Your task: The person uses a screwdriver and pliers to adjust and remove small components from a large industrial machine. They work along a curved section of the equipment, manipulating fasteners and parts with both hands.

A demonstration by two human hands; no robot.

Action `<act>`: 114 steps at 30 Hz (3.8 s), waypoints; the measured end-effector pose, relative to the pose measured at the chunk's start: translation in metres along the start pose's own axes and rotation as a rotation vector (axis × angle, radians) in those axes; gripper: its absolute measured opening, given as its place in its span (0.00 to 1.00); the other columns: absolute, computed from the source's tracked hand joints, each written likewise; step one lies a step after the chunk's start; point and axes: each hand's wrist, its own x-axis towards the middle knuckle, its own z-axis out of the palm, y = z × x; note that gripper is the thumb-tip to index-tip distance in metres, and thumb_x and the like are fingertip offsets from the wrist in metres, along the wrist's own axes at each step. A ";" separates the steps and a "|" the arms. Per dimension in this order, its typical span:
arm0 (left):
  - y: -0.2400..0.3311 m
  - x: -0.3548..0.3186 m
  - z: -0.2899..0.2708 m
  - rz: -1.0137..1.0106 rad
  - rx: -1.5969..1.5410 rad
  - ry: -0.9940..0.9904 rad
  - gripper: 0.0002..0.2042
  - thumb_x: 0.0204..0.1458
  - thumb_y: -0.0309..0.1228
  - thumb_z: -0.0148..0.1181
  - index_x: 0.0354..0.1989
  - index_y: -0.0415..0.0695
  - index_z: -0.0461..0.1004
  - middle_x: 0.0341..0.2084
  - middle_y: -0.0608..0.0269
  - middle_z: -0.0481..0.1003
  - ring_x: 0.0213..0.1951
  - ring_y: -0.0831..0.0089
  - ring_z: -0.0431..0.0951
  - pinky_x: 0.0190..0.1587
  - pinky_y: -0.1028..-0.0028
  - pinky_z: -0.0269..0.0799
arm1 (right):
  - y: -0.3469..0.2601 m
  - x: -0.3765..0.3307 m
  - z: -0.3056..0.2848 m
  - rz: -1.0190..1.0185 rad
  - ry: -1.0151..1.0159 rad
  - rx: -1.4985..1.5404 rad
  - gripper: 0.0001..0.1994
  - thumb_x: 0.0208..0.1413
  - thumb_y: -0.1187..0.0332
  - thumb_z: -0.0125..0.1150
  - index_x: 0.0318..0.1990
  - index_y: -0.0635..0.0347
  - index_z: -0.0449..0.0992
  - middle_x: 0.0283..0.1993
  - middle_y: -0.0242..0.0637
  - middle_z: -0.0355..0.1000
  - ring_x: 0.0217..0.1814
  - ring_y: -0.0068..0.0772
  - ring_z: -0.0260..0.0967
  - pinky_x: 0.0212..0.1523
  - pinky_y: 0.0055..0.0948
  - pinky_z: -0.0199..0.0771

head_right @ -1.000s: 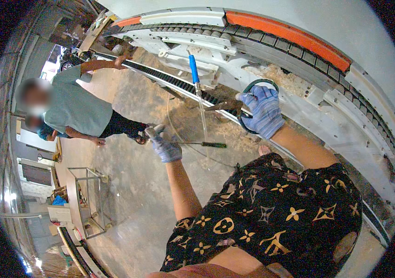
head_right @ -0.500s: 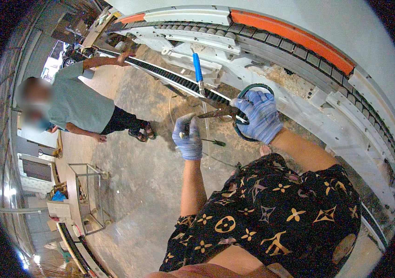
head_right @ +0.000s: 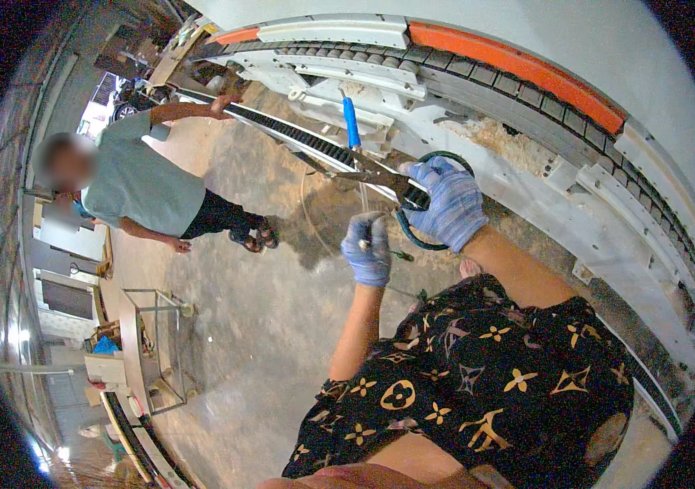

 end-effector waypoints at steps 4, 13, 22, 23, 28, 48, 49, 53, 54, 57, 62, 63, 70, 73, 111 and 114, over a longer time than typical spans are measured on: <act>-0.010 0.015 -0.015 -0.114 -0.214 0.065 0.08 0.51 0.30 0.54 0.33 0.39 0.73 0.26 0.63 0.75 0.27 0.77 0.72 0.33 0.79 0.67 | 0.001 -0.004 -0.008 -0.086 0.022 -0.065 0.27 0.27 0.58 0.69 0.43 0.48 0.73 0.34 0.37 0.68 0.36 0.41 0.67 0.36 0.37 0.68; -0.004 0.035 -0.029 -0.211 -0.285 0.176 0.07 0.50 0.31 0.58 0.31 0.39 0.73 0.22 0.71 0.71 0.24 0.85 0.66 0.29 0.83 0.63 | -0.002 -0.013 -0.004 -0.172 0.038 -0.059 0.28 0.26 0.60 0.69 0.44 0.45 0.73 0.37 0.38 0.66 0.37 0.43 0.66 0.37 0.40 0.66; 0.006 0.038 -0.023 -0.096 -0.235 0.267 0.07 0.51 0.30 0.56 0.26 0.40 0.72 0.18 0.73 0.66 0.21 0.85 0.62 0.24 0.82 0.59 | -0.003 -0.019 -0.002 -0.187 0.062 -0.079 0.27 0.27 0.60 0.68 0.44 0.44 0.73 0.35 0.35 0.65 0.37 0.41 0.65 0.37 0.42 0.64; 0.005 0.038 -0.023 -0.092 -0.211 0.260 0.07 0.51 0.30 0.56 0.25 0.40 0.72 0.18 0.73 0.66 0.21 0.85 0.62 0.24 0.82 0.59 | -0.002 -0.019 -0.003 -0.207 0.081 -0.098 0.27 0.28 0.61 0.68 0.44 0.44 0.73 0.35 0.35 0.65 0.38 0.41 0.65 0.38 0.42 0.63; -0.028 0.051 -0.048 -0.107 0.082 0.343 0.06 0.51 0.28 0.54 0.24 0.41 0.70 0.18 0.69 0.68 0.23 0.79 0.65 0.28 0.78 0.64 | 0.009 -0.010 -0.022 -0.226 0.119 -0.112 0.25 0.28 0.62 0.67 0.43 0.46 0.73 0.33 0.36 0.65 0.36 0.41 0.65 0.36 0.41 0.64; 0.006 0.043 -0.031 -0.303 -0.358 -0.039 0.06 0.50 0.29 0.57 0.30 0.39 0.74 0.21 0.72 0.71 0.25 0.85 0.66 0.29 0.82 0.63 | 0.019 -0.014 -0.024 -0.303 -0.018 -0.157 0.25 0.29 0.61 0.67 0.43 0.45 0.73 0.36 0.36 0.66 0.38 0.42 0.65 0.37 0.41 0.64; 0.000 0.041 -0.029 -0.352 -0.373 -0.035 0.05 0.49 0.29 0.57 0.30 0.40 0.74 0.22 0.72 0.71 0.26 0.84 0.66 0.30 0.81 0.63 | 0.019 -0.014 -0.022 -0.297 -0.035 -0.160 0.25 0.29 0.61 0.67 0.43 0.45 0.73 0.36 0.36 0.66 0.38 0.42 0.65 0.37 0.41 0.64; -0.060 0.031 -0.025 -0.343 -0.330 0.135 0.05 0.49 0.28 0.57 0.28 0.40 0.75 0.20 0.73 0.70 0.24 0.85 0.64 0.28 0.80 0.62 | 0.016 -0.023 -0.023 -0.240 -0.157 -0.193 0.26 0.28 0.59 0.67 0.43 0.45 0.73 0.36 0.36 0.66 0.38 0.42 0.65 0.38 0.42 0.64; -0.084 0.029 -0.042 -0.243 -0.231 0.178 0.04 0.48 0.28 0.57 0.27 0.41 0.76 0.20 0.72 0.70 0.25 0.84 0.64 0.29 0.80 0.62 | 0.018 -0.026 -0.023 -0.296 -0.052 -0.104 0.26 0.28 0.59 0.67 0.43 0.46 0.73 0.34 0.36 0.65 0.38 0.42 0.65 0.38 0.41 0.64; -0.094 0.020 -0.062 -0.751 -0.469 0.199 0.07 0.47 0.35 0.60 0.26 0.45 0.76 0.17 0.74 0.67 0.18 0.83 0.62 0.20 0.80 0.58 | 0.021 -0.032 -0.026 -0.173 -0.103 -0.062 0.26 0.28 0.62 0.67 0.43 0.48 0.73 0.30 0.36 0.64 0.35 0.43 0.64 0.35 0.40 0.65; -0.058 -0.005 -0.025 -0.995 -0.632 -0.271 0.14 0.50 0.47 0.55 0.28 0.49 0.70 0.13 0.75 0.59 0.12 0.83 0.57 0.13 0.80 0.50 | 0.047 -0.071 0.030 0.296 -0.412 0.691 0.17 0.49 0.71 0.57 0.47 0.61 0.68 0.32 0.30 0.66 0.30 0.20 0.62 0.32 0.23 0.68; -0.055 -0.012 -0.017 -0.985 -0.683 -0.257 0.16 0.51 0.48 0.54 0.28 0.48 0.70 0.12 0.77 0.57 0.11 0.84 0.55 0.13 0.81 0.49 | 0.045 -0.073 0.036 0.507 -0.509 0.890 0.16 0.51 0.71 0.55 0.48 0.60 0.67 0.33 0.29 0.66 0.29 0.19 0.62 0.30 0.21 0.67; -0.008 -0.079 -0.008 -0.546 -0.318 -0.284 0.13 0.57 0.38 0.47 0.33 0.40 0.69 0.18 0.68 0.65 0.21 0.79 0.65 0.24 0.77 0.62 | 0.061 -0.094 0.064 1.012 -0.537 1.284 0.23 0.57 0.45 0.42 0.52 0.50 0.64 0.30 0.31 0.69 0.20 0.21 0.64 0.17 0.22 0.67; -0.021 -0.132 -0.012 -0.538 -0.362 -0.346 0.14 0.58 0.36 0.44 0.41 0.38 0.71 0.23 0.65 0.68 0.26 0.78 0.68 0.31 0.78 0.64 | 0.053 -0.094 0.062 1.012 -0.555 1.352 0.23 0.57 0.45 0.41 0.52 0.50 0.65 0.32 0.31 0.69 0.20 0.22 0.65 0.17 0.23 0.67; -0.018 -0.029 -0.031 0.128 0.535 0.131 0.17 0.41 0.20 0.60 0.41 0.53 0.76 0.26 0.62 0.74 0.26 0.67 0.74 0.29 0.71 0.70 | -0.036 -0.051 0.037 0.640 -0.322 1.488 0.24 0.55 0.52 0.52 0.55 0.55 0.60 0.36 0.28 0.68 0.30 0.16 0.64 0.31 0.18 0.66; -0.024 -0.029 -0.027 0.147 0.457 0.155 0.16 0.42 0.21 0.60 0.41 0.51 0.76 0.28 0.60 0.74 0.28 0.67 0.75 0.30 0.71 0.71 | -0.048 -0.044 0.030 0.654 -0.288 1.505 0.22 0.55 0.51 0.52 0.51 0.54 0.62 0.34 0.27 0.68 0.30 0.16 0.64 0.30 0.18 0.65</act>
